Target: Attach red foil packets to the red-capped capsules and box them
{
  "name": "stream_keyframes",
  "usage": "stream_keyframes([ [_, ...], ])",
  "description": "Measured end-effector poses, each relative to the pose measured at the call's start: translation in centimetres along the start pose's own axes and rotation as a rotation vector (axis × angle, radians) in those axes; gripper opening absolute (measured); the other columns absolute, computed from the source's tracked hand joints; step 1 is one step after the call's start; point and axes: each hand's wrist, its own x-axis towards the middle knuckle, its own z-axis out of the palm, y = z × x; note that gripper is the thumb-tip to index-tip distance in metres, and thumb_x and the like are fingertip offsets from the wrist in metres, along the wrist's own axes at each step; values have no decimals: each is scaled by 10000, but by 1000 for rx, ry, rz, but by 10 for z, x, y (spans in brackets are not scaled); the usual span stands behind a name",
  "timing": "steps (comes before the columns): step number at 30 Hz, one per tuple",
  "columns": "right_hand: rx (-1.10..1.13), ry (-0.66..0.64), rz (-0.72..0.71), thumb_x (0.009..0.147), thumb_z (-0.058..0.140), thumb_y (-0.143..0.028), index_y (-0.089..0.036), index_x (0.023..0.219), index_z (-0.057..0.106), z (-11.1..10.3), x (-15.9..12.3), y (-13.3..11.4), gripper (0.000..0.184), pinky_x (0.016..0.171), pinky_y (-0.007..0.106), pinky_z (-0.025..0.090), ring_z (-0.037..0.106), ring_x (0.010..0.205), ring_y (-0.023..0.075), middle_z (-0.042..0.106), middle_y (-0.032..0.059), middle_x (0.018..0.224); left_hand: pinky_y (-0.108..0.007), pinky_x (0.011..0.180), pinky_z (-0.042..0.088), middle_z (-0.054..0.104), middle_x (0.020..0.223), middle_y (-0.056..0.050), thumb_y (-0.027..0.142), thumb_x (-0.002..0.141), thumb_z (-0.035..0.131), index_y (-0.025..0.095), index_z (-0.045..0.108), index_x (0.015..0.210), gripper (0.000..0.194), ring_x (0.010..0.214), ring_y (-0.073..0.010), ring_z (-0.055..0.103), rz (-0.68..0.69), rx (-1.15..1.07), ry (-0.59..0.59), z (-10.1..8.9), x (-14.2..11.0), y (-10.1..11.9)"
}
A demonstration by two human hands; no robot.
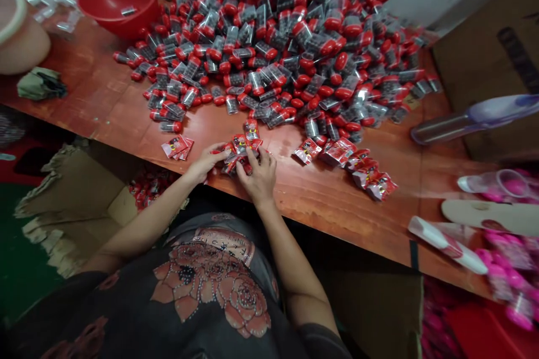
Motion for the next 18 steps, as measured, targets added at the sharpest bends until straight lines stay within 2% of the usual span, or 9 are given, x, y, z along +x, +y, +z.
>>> stream_keyframes([
  [6,97,49,6,882,569,-358,-252,1232,620,8,8,-4,369,1005,454,414,531,1175,246,575,109,1299,-161,313,196,638,682,2,369,718,738,220,632,1187,503,349,-37,414,-111,-216,-117,6,2,1],
  [13,284,111,31,874,586,-338,-281,1206,645,8,9,-2,342,979,452,470,576,1142,232,610,87,1236,-178,317,224,655,735,-6,384,717,733,255,605,1220,534,420,-72,507,-85,-287,-255,5,6,-3],
  [18,341,162,11,869,601,-320,-244,1215,648,8,7,-13,357,910,437,533,643,1045,233,669,89,1132,-181,328,229,650,764,-17,345,732,725,234,592,1240,536,404,-50,472,-28,-367,-302,1,-2,-2],
])
